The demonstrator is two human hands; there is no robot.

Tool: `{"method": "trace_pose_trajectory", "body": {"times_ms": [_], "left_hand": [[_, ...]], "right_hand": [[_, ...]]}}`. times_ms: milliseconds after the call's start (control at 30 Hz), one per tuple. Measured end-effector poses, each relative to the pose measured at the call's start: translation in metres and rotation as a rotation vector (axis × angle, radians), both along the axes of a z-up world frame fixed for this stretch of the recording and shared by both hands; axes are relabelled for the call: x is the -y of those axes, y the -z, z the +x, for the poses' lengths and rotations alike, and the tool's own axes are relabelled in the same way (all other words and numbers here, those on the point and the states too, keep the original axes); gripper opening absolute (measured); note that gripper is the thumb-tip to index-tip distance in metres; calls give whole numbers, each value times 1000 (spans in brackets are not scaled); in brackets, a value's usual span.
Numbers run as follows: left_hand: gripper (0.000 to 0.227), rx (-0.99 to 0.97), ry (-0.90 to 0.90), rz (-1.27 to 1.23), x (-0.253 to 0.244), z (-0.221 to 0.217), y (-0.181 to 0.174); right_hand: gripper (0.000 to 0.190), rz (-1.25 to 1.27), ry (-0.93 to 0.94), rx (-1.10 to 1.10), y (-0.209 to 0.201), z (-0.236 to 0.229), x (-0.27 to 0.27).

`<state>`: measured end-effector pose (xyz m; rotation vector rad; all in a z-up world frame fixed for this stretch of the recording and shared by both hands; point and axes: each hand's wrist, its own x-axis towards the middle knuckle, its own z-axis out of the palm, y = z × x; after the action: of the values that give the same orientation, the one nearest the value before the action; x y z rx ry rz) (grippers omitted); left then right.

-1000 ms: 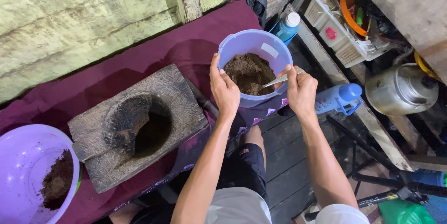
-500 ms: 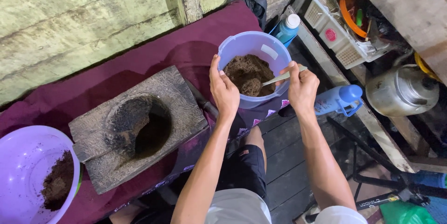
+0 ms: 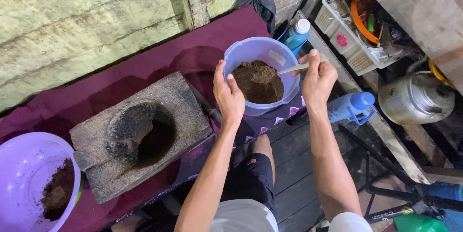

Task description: Using a spoon to scoop ground powder from a stone mortar and transfer it into a plastic bucket.

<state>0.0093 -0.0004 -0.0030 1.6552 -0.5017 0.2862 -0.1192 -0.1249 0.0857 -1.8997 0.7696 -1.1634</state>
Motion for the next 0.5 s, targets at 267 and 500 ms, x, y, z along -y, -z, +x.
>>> {"method": "trace_pose_trajectory", "body": {"times_ms": [267,500], "left_hand": [[31,-126,185,-215,7,-11,-60],[52,-598,396,-443,28,-11,-71]], "right_hand": [[43,-22,-23,76,-25,-2,6],[44,-35,-67,189,-26,0,16]]}}
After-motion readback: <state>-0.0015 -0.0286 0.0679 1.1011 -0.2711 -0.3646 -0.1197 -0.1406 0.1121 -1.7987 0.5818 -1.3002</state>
